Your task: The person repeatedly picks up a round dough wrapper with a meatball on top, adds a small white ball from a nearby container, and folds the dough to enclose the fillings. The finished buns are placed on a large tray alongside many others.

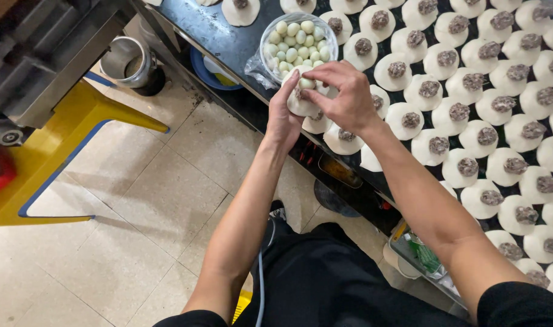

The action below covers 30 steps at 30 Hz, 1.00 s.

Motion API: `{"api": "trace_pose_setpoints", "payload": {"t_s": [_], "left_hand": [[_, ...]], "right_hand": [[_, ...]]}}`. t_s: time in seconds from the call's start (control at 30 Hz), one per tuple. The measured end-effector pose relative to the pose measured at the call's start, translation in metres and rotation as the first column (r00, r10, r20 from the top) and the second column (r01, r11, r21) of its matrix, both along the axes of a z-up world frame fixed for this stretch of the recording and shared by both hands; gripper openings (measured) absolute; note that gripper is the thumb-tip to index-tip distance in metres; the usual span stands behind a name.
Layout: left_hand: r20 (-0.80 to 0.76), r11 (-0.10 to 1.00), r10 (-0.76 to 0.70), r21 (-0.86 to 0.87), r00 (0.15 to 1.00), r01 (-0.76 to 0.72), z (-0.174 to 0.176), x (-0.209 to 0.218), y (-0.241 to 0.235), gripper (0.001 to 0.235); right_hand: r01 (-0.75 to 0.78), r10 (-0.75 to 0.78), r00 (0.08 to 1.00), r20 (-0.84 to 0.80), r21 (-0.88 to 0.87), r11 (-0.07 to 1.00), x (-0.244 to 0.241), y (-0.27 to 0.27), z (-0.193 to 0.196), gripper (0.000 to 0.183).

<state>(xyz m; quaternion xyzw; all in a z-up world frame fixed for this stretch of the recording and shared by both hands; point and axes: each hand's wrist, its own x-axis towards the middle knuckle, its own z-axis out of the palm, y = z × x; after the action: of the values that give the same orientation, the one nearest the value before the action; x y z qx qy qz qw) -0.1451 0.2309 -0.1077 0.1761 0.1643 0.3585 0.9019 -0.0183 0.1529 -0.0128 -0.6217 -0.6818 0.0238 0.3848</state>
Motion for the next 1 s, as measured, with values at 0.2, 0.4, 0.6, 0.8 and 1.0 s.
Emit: {"api": "trace_pose_setpoints", "payload": {"t_s": [0.2, 0.4, 0.6, 0.8, 1.0], "left_hand": [[-0.120, 0.979, 0.018, 0.205, 0.993, 0.007, 0.014, 0.025, -0.033, 0.040], [-0.144, 0.981, 0.051, 0.191, 0.988, -0.022, 0.042, 0.044, -0.058, 0.037], [-0.001, 0.995, -0.069, 0.076, 0.998, 0.069, 0.065, 0.066, -0.090, 0.037], [-0.012, 0.985, -0.134, 0.108, 0.991, 0.135, 0.080, 0.074, -0.121, 0.041], [-0.072, 0.957, -0.149, 0.240, 0.986, 0.162, 0.088, 0.082, -0.141, 0.044]], "right_hand": [[0.130, -0.135, 0.982, -0.135, -0.046, 0.991, 0.009, -0.037, 0.016, 0.033], [0.199, -0.241, 0.930, -0.276, -0.170, 0.965, 0.035, -0.093, 0.031, 0.035], [0.213, -0.209, 0.968, -0.138, 0.014, 0.977, 0.046, -0.137, 0.023, 0.038], [0.374, -0.350, 0.833, -0.429, -0.030, 0.927, 0.055, -0.170, 0.015, 0.023], [0.291, -0.371, 0.577, -0.728, -0.241, 0.926, 0.071, -0.192, 0.024, 0.029]]}}
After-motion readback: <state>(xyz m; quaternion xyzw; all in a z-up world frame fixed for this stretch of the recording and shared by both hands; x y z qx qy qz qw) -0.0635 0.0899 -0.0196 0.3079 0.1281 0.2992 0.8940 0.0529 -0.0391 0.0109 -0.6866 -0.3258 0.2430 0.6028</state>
